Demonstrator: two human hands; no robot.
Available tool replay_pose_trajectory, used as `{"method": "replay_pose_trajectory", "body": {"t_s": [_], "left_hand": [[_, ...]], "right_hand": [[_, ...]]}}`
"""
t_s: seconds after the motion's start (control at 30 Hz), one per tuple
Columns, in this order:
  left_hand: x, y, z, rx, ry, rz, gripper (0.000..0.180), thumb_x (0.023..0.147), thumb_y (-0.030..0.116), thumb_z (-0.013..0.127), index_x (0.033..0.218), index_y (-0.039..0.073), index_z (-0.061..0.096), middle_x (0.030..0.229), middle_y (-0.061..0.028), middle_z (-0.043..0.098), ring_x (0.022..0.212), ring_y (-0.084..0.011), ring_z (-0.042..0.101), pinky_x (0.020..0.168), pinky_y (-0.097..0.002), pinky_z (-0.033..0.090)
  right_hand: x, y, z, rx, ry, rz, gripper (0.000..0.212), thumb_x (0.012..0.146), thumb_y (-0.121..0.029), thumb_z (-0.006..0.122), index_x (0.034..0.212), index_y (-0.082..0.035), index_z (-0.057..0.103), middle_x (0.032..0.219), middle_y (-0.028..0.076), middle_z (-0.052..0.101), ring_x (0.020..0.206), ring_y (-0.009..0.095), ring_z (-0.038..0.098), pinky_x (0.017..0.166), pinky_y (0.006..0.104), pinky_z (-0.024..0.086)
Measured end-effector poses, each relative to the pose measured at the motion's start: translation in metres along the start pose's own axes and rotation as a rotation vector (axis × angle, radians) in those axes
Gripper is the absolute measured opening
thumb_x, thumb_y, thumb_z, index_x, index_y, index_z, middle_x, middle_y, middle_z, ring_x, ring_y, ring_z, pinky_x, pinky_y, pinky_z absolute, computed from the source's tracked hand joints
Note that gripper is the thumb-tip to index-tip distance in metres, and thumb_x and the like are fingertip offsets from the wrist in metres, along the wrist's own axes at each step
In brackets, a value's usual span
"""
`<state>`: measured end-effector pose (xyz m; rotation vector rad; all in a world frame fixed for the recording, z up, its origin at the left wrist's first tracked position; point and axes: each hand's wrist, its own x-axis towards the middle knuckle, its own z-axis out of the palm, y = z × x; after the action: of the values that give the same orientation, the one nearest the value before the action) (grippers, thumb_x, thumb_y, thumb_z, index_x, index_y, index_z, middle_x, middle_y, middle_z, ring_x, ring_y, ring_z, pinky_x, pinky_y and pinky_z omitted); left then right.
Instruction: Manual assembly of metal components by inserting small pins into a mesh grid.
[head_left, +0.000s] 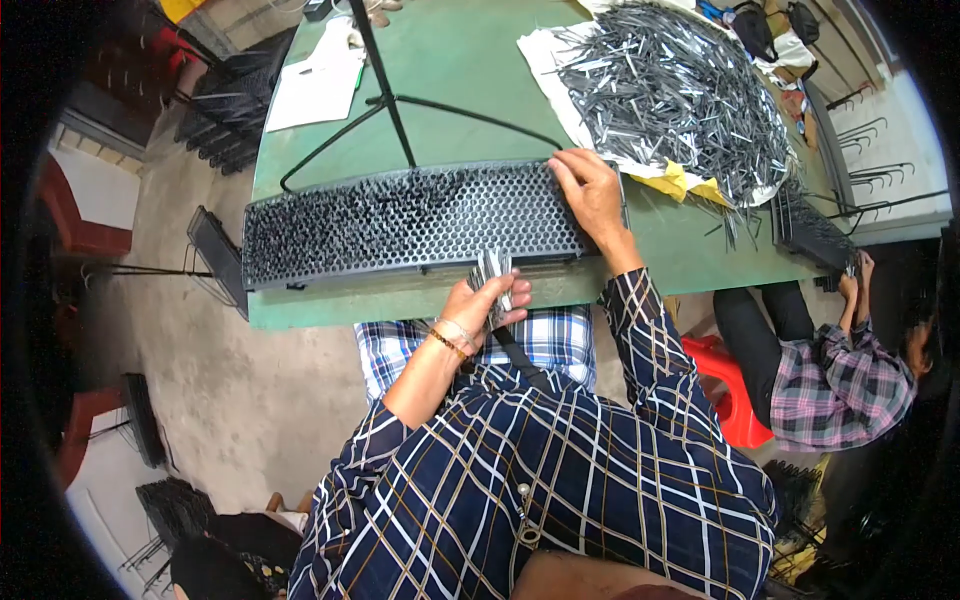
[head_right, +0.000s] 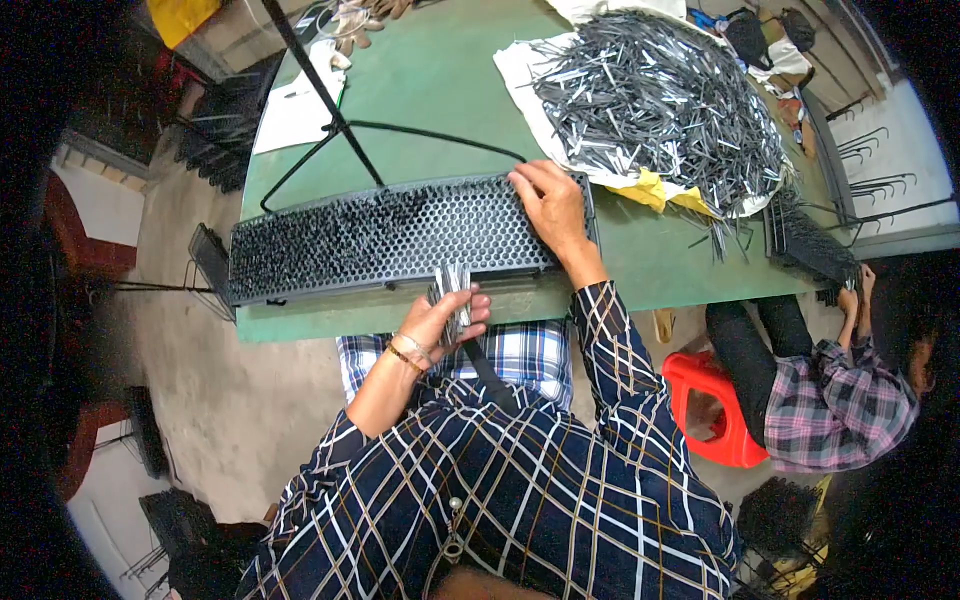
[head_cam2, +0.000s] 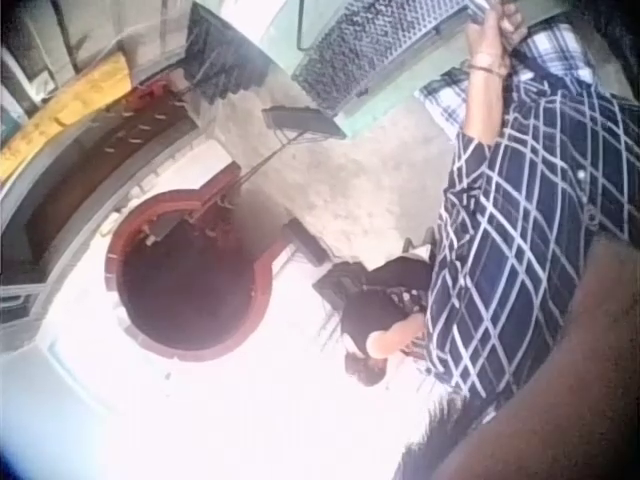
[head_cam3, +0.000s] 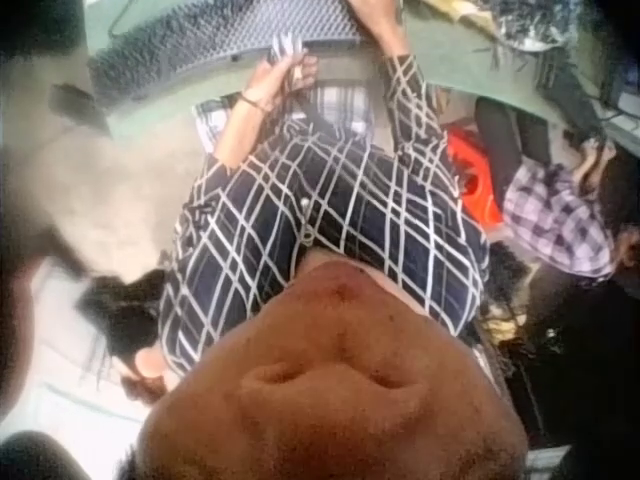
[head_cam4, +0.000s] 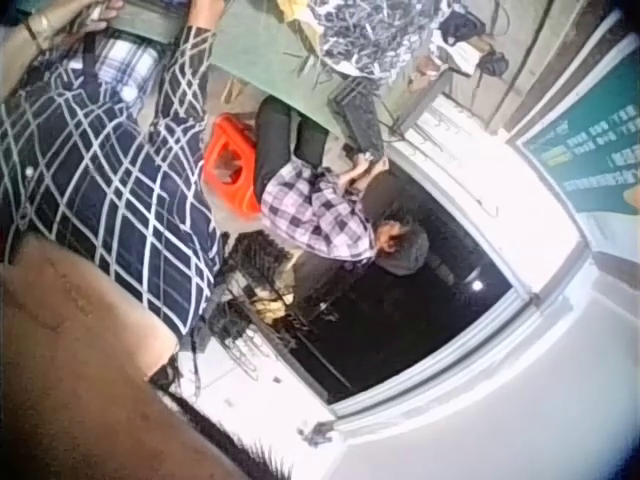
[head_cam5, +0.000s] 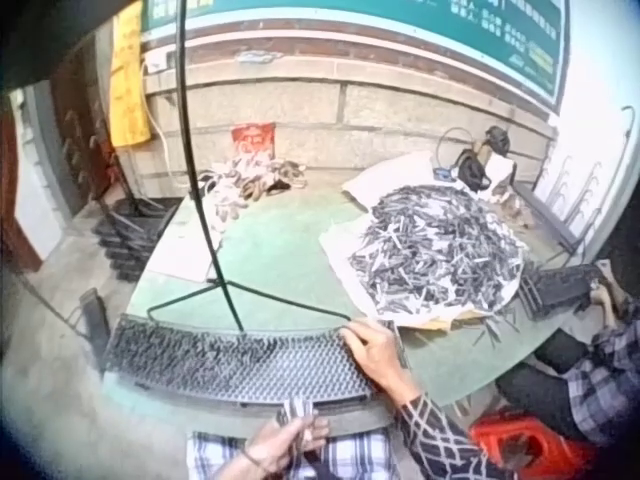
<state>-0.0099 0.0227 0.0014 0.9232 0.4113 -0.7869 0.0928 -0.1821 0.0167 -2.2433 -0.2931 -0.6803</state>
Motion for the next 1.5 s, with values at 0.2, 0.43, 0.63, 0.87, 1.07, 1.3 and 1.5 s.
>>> {"method": "replay_pose_trajectory", "body": {"t_s": [0.2,0.43,0.63,0.87,1.07,1.3,1.5], "left_hand": [[0.003,0.003,-0.001,-0.09,0.011,0.123,0.025,0.088,0.014,0.057,0.108,-0.001,0.056,0.097,-0.013,0.065,0.084,-0.0198,0.065,0.066,-0.0296,0.057],[0.002,0.001,-0.001,-0.126,0.005,0.211,0.023,0.087,0.009,0.056,0.106,-0.004,0.056,0.094,-0.0155,0.065,0.08,-0.0211,0.066,0.065,-0.0293,0.058],[0.005,-0.004,-0.005,-0.135,0.027,0.205,0.022,0.089,0.009,0.053,0.109,-0.001,0.056,0.096,-0.0145,0.065,0.082,-0.0202,0.066,0.066,-0.0288,0.057],[0.005,-0.003,0.0,-0.155,0.094,0.227,0.024,0.088,0.009,0.053,0.11,-0.001,0.056,0.097,-0.0151,0.065,0.082,-0.0218,0.066,0.068,-0.0301,0.057],[0.006,0.002,-0.002,-0.114,0.097,0.251,0.027,0.088,0.011,0.052,0.111,-0.003,0.055,0.1,-0.0159,0.064,0.085,-0.0237,0.066,0.069,-0.0319,0.057],[0.004,0.001,0.002,-0.19,0.139,0.252,0.021,0.086,0.008,0.054,0.103,-0.004,0.059,0.092,-0.0146,0.065,0.08,-0.0244,0.067,0.062,-0.0312,0.058],[0.004,0.003,-0.003,-0.166,0.142,0.162,0.022,0.087,0.008,0.053,0.105,-0.004,0.057,0.096,-0.0163,0.065,0.08,-0.0231,0.066,0.063,-0.0319,0.058]], "right_hand": [[-0.021,-0.047,-0.004,0.447,-0.442,0.439,0.019,0.081,-0.017,0.066,0.088,0.001,0.068,0.078,0.01,0.064,0.068,0.014,0.06,0.06,0.0265,0.046],[-0.045,-0.061,0.01,0.484,-0.582,0.471,0.025,0.079,-0.022,0.068,0.086,0.003,0.069,0.071,0.008,0.066,0.062,0.009,0.058,0.055,0.0246,0.046],[-0.05,-0.065,0.01,0.526,-0.553,0.523,0.021,0.081,-0.018,0.069,0.089,0.001,0.069,0.071,0.001,0.065,0.06,0.004,0.054,0.05,0.0195,0.042],[-0.05,-0.072,0.011,0.486,-0.503,0.585,0.026,0.079,-0.021,0.07,0.089,0.003,0.069,0.072,0.009,0.068,0.061,0.009,0.06,0.055,0.0229,0.048],[-0.051,-0.068,0.014,0.589,-0.516,0.597,0.024,0.08,-0.016,0.069,0.089,0.006,0.067,0.073,0.01,0.067,0.063,0.009,0.062,0.056,0.0222,0.05],[-0.053,-0.071,0.013,0.718,-0.546,0.733,0.022,0.08,-0.013,0.068,0.09,0.008,0.065,0.077,0.009,0.067,0.064,0.011,0.063,0.057,0.0229,0.052],[-0.038,-0.071,0.011,0.65,-0.373,0.622,0.022,0.08,-0.014,0.068,0.092,0.005,0.065,0.074,0.005,0.065,0.056,0.007,0.056,0.048,0.0197,0.044]]}}
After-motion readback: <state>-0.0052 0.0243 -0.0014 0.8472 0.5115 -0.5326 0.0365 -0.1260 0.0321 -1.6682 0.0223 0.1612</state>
